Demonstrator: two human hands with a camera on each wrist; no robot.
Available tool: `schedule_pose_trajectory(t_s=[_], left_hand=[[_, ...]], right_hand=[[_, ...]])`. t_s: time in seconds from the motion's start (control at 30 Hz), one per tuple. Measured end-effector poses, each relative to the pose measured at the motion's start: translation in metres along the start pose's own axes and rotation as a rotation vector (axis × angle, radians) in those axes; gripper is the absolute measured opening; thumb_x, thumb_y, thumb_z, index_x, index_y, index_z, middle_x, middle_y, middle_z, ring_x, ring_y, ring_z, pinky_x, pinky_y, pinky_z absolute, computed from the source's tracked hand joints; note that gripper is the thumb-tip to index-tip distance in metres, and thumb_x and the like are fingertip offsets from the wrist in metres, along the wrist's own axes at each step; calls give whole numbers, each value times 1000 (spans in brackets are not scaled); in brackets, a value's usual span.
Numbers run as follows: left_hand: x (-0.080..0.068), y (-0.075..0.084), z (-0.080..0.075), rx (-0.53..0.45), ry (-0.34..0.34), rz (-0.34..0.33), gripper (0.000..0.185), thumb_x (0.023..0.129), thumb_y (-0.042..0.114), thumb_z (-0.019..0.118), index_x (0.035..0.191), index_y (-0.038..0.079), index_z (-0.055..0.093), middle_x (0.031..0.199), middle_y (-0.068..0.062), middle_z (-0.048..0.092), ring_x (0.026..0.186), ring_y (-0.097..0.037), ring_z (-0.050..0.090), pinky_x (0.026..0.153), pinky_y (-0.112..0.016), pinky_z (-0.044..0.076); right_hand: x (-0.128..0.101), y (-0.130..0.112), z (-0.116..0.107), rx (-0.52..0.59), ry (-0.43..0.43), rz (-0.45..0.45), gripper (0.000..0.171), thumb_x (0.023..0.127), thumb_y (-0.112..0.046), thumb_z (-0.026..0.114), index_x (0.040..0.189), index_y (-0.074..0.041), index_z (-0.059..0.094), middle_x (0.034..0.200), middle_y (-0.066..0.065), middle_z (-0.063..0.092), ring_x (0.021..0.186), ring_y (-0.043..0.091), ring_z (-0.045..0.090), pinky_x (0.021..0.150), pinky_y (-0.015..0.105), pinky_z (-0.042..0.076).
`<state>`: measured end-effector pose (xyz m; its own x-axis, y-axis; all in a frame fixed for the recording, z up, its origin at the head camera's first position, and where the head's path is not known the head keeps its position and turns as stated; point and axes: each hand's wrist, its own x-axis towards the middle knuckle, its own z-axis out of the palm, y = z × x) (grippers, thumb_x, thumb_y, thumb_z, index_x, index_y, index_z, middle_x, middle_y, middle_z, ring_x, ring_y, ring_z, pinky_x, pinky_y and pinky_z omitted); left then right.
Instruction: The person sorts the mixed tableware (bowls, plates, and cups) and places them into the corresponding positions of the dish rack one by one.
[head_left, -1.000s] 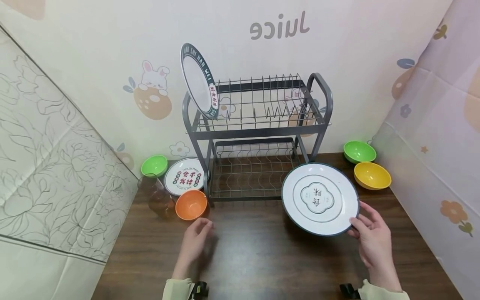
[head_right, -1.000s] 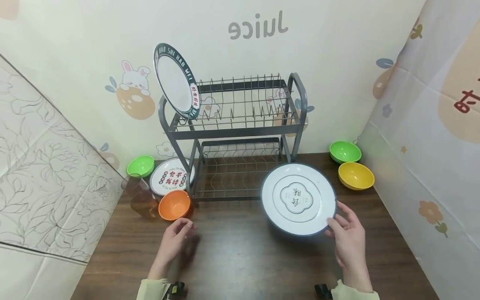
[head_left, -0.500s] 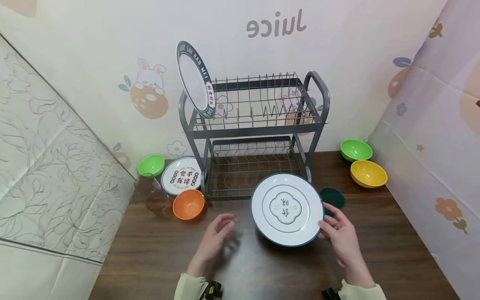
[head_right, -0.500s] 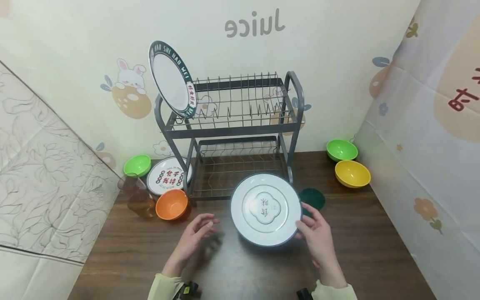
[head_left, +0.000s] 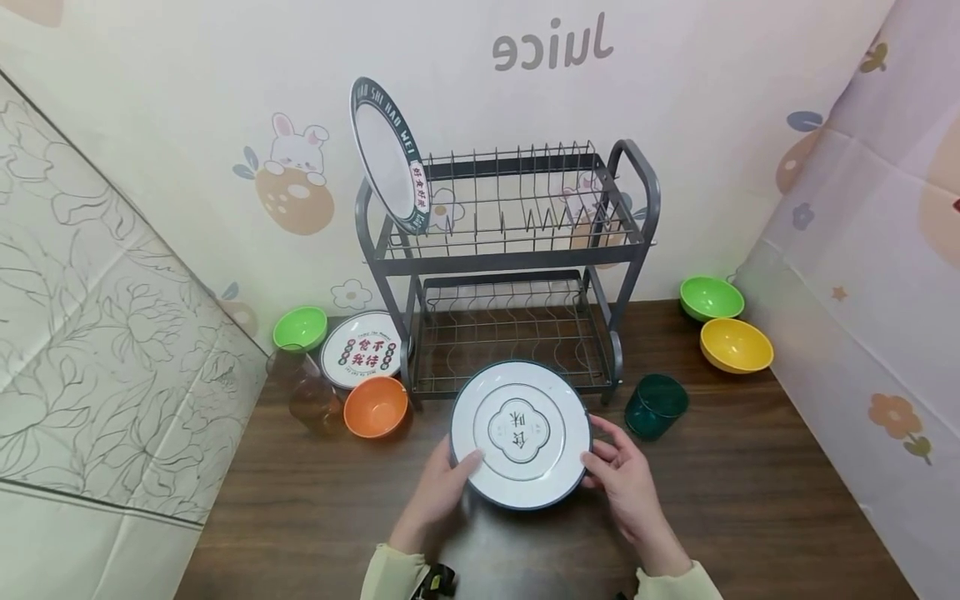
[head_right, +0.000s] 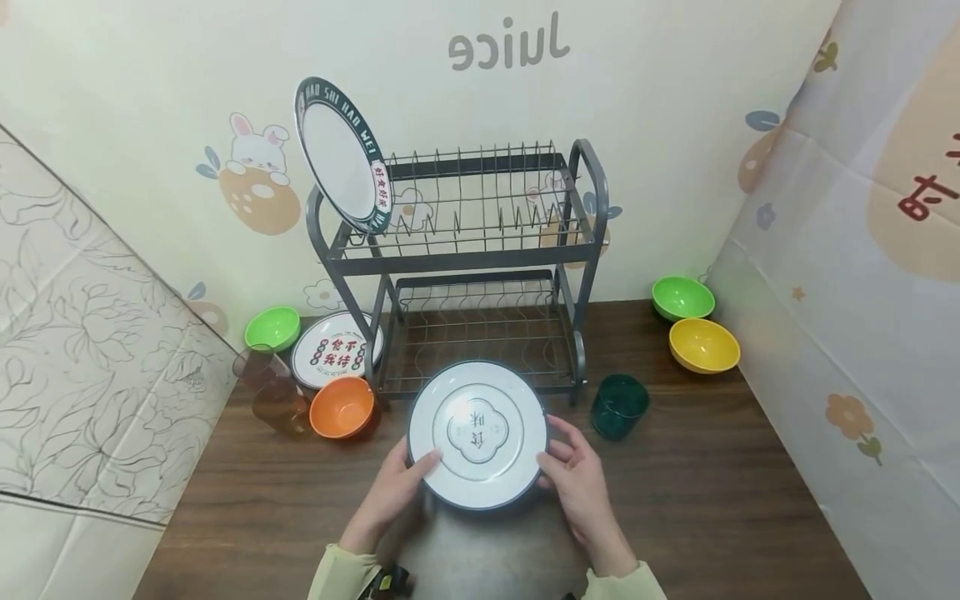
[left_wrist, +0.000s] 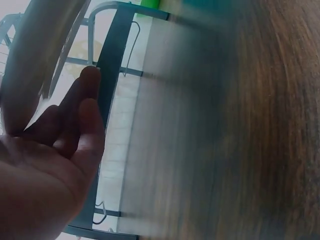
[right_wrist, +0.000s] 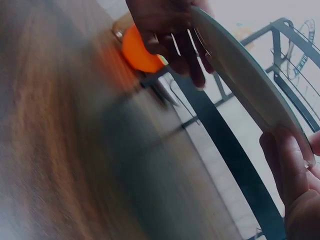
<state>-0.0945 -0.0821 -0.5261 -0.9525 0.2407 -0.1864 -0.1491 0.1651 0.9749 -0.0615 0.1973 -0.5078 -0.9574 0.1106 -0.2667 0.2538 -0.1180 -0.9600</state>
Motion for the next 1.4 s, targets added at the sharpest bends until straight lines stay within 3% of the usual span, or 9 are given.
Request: schedule_pose_trajectory(t_s=[0.23,0.47,0.73,0.97,1.13,1.4], left_hand=[[-1,-1,0,-68,65,-14,57,99,34,61,150,15,42,148,-4,49,135,-21,44,114,-50,27],[-2,6,-2,-96,116,-13,53,100,32,59,147,10,46,134,-9,60,116,-22,57,112,-51,31],[-5,13,-7,-143,190,7,47,102,28,55,146,12,48,136,-6,60,116,-20,58,111,-47,34],[-7,21,-12,-155,330,102,39,103,19,54,139,6,55,119,-12,67,92,-23,67,91,-28,51],[-8,26,-14,-171,393,157,31,102,15,54,130,5,62,105,-14,69,78,-24,67,74,-25,54],[-4,35,-19,-181,447,209,27,100,14,57,123,5,67,113,-9,70,98,-24,62,89,-26,50]], right_hand=[[-2,7,10,39,-8,18,55,98,1,59,147,-13,39,126,23,62,89,22,70,74,34,58],[-2,10,14,33,-25,37,54,99,0,57,147,-16,38,130,23,60,96,26,70,78,37,58],[0,9,19,-18,-73,39,55,98,-4,61,147,-12,38,129,23,61,98,26,69,80,36,57],[-1,9,24,-23,-101,21,51,98,-5,62,145,-10,42,125,21,63,99,26,69,81,35,57],[-1,9,25,-34,-114,24,48,97,-4,62,143,-8,46,123,20,64,100,28,69,82,34,57],[-1,9,18,-4,-147,31,44,99,-5,58,141,-3,46,128,22,61,107,28,67,85,35,56]])
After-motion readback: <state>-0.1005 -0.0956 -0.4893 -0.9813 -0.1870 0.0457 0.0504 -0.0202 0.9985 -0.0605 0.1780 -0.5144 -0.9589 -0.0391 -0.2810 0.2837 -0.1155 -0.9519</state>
